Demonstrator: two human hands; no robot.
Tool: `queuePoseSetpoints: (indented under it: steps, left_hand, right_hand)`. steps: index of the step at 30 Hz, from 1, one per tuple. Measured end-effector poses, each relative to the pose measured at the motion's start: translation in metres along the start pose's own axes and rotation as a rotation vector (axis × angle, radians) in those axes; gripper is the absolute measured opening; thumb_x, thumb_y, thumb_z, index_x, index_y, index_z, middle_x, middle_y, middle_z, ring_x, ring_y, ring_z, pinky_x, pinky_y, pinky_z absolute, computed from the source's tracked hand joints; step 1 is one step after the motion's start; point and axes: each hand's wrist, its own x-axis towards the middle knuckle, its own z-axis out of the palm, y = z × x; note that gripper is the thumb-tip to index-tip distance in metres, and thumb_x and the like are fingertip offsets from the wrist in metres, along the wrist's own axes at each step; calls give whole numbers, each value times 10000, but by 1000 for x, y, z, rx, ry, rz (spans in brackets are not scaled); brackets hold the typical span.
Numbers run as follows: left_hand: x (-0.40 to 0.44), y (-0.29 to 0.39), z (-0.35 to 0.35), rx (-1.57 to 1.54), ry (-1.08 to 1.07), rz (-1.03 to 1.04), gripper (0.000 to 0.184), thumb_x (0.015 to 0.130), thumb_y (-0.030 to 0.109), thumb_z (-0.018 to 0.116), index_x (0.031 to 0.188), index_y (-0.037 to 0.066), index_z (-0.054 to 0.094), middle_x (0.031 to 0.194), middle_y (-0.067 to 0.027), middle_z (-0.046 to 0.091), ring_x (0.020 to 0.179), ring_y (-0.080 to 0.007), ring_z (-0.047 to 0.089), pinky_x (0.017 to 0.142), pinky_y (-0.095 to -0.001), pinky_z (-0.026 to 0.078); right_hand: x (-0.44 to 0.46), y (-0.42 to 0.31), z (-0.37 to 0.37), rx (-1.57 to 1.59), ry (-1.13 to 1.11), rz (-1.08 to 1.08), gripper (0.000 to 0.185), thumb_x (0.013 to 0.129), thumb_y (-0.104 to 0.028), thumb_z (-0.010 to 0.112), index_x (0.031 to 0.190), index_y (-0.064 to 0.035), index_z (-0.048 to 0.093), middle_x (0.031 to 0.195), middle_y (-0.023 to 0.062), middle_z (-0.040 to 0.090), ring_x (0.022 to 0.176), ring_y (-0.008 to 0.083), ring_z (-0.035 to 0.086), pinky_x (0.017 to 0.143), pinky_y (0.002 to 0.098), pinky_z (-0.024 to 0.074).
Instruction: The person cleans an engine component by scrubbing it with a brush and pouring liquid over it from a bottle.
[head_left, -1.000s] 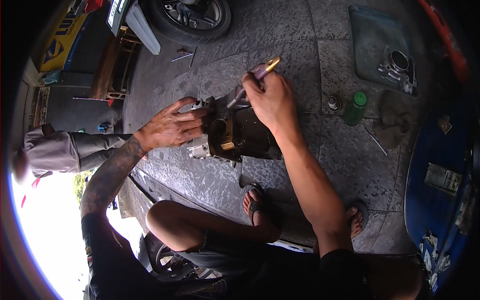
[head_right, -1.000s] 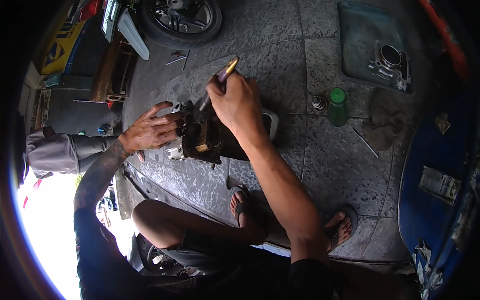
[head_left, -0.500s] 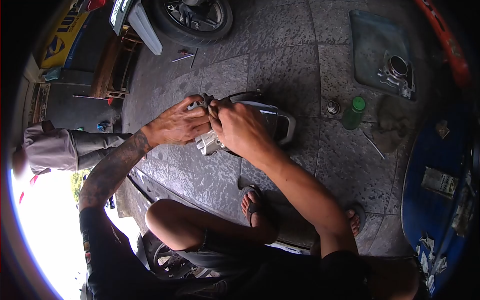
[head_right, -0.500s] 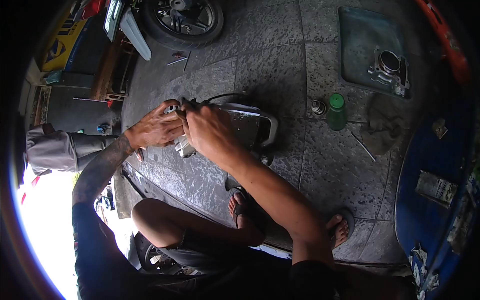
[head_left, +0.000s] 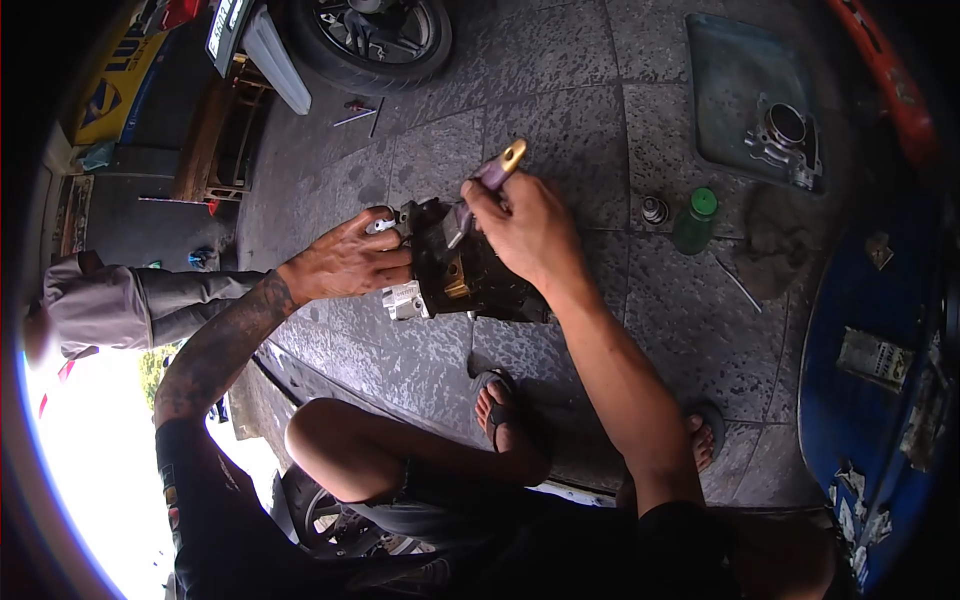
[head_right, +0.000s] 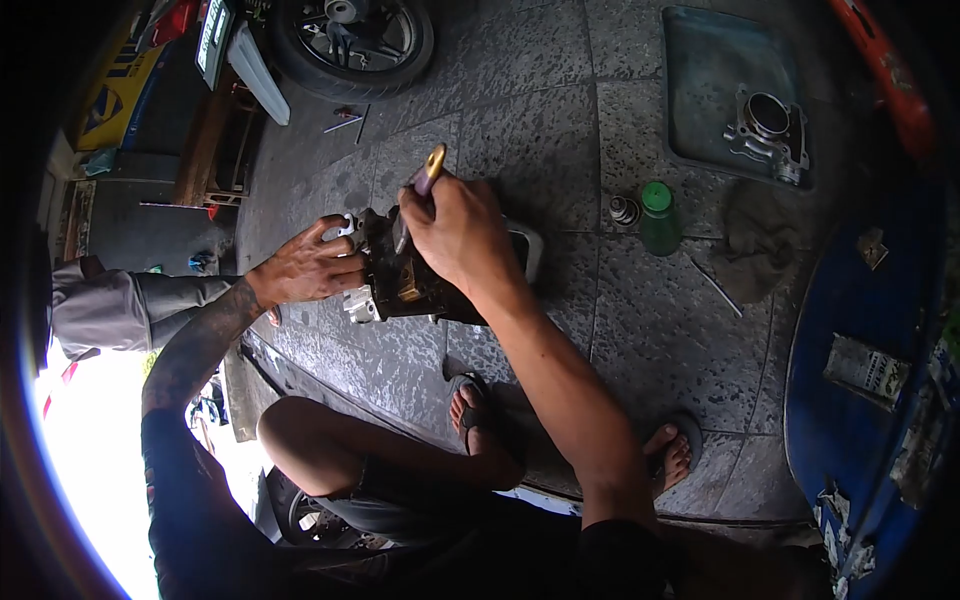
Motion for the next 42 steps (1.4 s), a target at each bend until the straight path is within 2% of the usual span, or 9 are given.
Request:
queuePoseSetpoints:
  steps: [4,5,10,20,22,25,32,34,42]
  left_hand:
    - [-4,-3,-5,32,-16,-17,103,748,271,633,850,262,638,873,137,511,954,-66,471,1121,-392,306]
    - [-4,-5,-8,37,-40,-24,144,760,269,637,903,269,652,920,153,528,974,-62,469,1131,-377,291]
    - [1,-11,-15,-4,-38,-17,124,763,262,639,887,259,648,872,141,509,965,-64,471,1129,-384,296]
    - [-1,-5,1,-86,-9,-32,175,695,262,711,852,210,653,864,108,522,906,-108,478,1111,-456,326]
    - [-1,-7,1,-81,-19,-36,212,664,251,730,854,202,649,879,100,531,915,-118,481,1103,-458,330]
    - [-5,-10,-4,-142,-48,-88,308,619,230,764,902,174,653,936,69,553,966,-143,487,1091,-443,335]
    - [-24,-10,7,-443,43,-373,511,456,203,798,906,46,616,1058,-86,585,1043,-278,515,961,-433,430]
    - [-26,-9,3,-421,61,-365,489,456,192,797,884,41,617,1038,-91,588,1019,-276,526,957,-440,441]
    - [-44,-6,10,-312,139,-256,443,444,174,798,845,61,649,958,-71,595,1036,-291,562,981,-491,462]
  right_hand:
    - [0,-1,-34,35,113,51,279,933,-283,609,854,-19,649,648,76,630,599,173,628,580,333,452]
    - [0,4,-33,-1,96,71,320,924,-301,591,844,6,633,733,190,659,729,389,659,696,462,497]
    - [-12,42,23,300,-34,125,313,913,-336,618,879,-28,662,740,144,680,732,349,670,689,428,503]
    - [-7,17,-3,37,-3,-12,284,892,-263,629,778,-2,640,653,219,631,659,411,640,649,479,507]
    - [-9,44,22,-50,63,-75,217,909,-242,624,889,-30,661,694,147,670,608,292,667,584,398,494]
    - [-12,61,10,98,179,139,294,901,-261,613,778,6,631,664,199,635,649,403,638,613,448,493]
    - [-25,103,28,905,424,436,204,940,-152,587,806,-18,662,525,10,550,397,83,486,380,265,368]
    - [-27,125,37,616,452,442,205,955,-142,571,827,-16,670,516,13,542,383,75,471,359,239,346]
    - [-25,105,46,821,327,445,239,971,-197,573,861,-3,660,546,21,547,399,76,464,367,241,326]
